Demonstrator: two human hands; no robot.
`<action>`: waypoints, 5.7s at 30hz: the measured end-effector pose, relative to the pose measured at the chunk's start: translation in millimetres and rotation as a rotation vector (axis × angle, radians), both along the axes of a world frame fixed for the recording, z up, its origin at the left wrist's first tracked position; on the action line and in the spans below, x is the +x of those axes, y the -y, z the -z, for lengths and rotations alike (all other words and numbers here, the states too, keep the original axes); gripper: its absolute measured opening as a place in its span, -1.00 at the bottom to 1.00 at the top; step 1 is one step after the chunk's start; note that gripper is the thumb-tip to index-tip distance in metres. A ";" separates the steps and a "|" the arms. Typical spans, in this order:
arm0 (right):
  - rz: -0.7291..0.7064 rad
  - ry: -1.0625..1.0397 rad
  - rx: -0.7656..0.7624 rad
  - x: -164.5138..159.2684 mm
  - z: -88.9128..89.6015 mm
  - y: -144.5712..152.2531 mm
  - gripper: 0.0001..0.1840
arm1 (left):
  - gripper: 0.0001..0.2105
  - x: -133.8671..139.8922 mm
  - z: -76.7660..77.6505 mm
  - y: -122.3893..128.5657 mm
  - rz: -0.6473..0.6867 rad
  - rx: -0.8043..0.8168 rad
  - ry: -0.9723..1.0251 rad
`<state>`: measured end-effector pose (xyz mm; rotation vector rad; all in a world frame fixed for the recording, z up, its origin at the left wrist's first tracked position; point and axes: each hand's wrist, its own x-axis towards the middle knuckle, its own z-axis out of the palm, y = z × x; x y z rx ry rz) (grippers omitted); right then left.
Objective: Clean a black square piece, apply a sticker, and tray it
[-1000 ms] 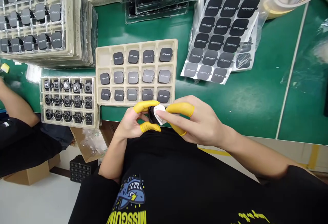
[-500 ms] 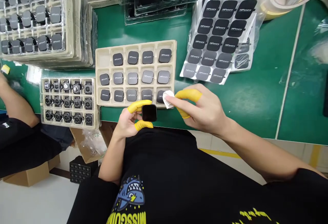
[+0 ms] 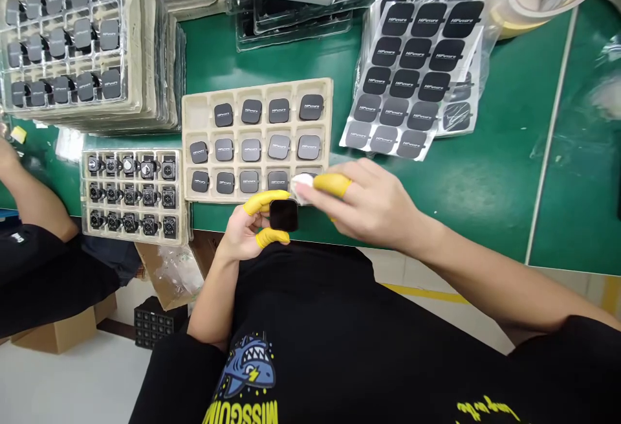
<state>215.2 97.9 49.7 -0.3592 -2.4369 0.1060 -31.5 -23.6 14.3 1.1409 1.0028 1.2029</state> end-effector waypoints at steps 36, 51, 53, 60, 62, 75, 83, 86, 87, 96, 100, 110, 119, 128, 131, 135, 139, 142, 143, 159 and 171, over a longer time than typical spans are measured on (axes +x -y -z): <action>-0.272 -0.038 0.017 -1.6 -16.6 22.0 -0.78 | -0.23 -7.7 4.3 -1.6 0.067 0.070 -0.064; 0.095 -0.120 -0.048 9.9 11.9 6.2 -0.36 | -0.29 -4.6 2.0 5.5 -0.043 -0.022 0.029; 0.144 -0.145 -0.105 17.3 7.6 13.6 -0.36 | -0.30 -5.2 0.0 4.6 -0.037 -0.012 0.038; 0.010 -0.163 -0.106 15.5 -10.8 34.2 -0.58 | -0.24 -0.8 -1.7 0.3 -0.030 -0.009 0.048; -0.031 -0.176 -0.106 12.4 -13.7 34.5 -0.66 | -0.22 -0.5 -1.3 -0.6 -0.021 -0.007 0.036; -0.138 0.042 0.090 -7.4 -29.4 14.9 -0.68 | -0.26 -3.5 -1.4 -4.1 0.085 0.030 -0.135; 0.112 -0.035 -0.109 22.7 10.0 5.9 -0.33 | -0.29 -9.8 -2.4 5.3 -0.076 -0.028 0.064; 0.158 -0.111 -0.149 24.7 6.6 19.5 -0.31 | -0.29 -8.0 -4.7 4.4 -0.057 -0.034 0.047; 0.145 -0.126 -0.143 23.4 4.3 24.0 -0.30 | -0.28 -6.7 -4.8 3.7 -0.052 -0.034 0.041; 0.009 -0.154 -0.129 8.6 -14.9 38.2 -0.67 | -0.21 -0.8 2.4 3.6 -0.001 -0.016 -0.019; -0.100 -0.104 -0.097 1.5 -26.2 36.9 -0.74 | -0.19 -4.6 -0.1 1.8 0.037 0.100 -0.101; 0.032 0.017 0.084 -16.6 -10.2 23.5 -0.59 | -0.34 -5.5 -4.9 0.8 0.017 0.030 -0.161; 0.236 -0.114 -0.077 11.3 8.4 26.9 -0.29 | -0.36 -13.6 -2.5 10.3 -0.079 -0.068 -0.064; 0.076 -0.110 -0.124 4.3 -12.1 35.7 -0.48 | -0.32 -4.5 -1.0 4.9 -0.007 -0.107 -0.051; 0.024 -0.084 -0.096 -0.4 -12.1 31.9 -0.56 | -0.31 -4.2 0.3 4.6 0.018 -0.078 -0.060; -0.016 -0.073 -0.102 -2.8 -14.8 29.9 -0.60 | -0.31 -4.5 0.3 4.1 0.050 -0.042 -0.083; -0.052 -0.063 -0.093 -2.1 -19.4 31.4 -0.67 | -0.34 -6.5 -5.4 0.3 0.041 0.015 -0.192; -0.068 -0.071 -0.083 -4.4 -18.9 33.4 -0.71 | -0.36 -9.4 -10.2 -4.2 0.052 0.114 -0.327; -0.071 -0.076 -0.084 -6.0 -17.7 34.4 -0.72 | -0.36 -10.4 -11.2 -5.3 0.060 0.144 -0.356; 0.217 -0.071 -0.186 53.2 21.2 44.9 -0.33 | -0.27 -7.1 9.6 8.5 -0.076 -0.081 -0.056; -0.080 -0.024 -0.050 12.6 -13.6 39.7 -0.73 | -0.32 6.9 1.8 -11.0 0.166 0.031 -0.185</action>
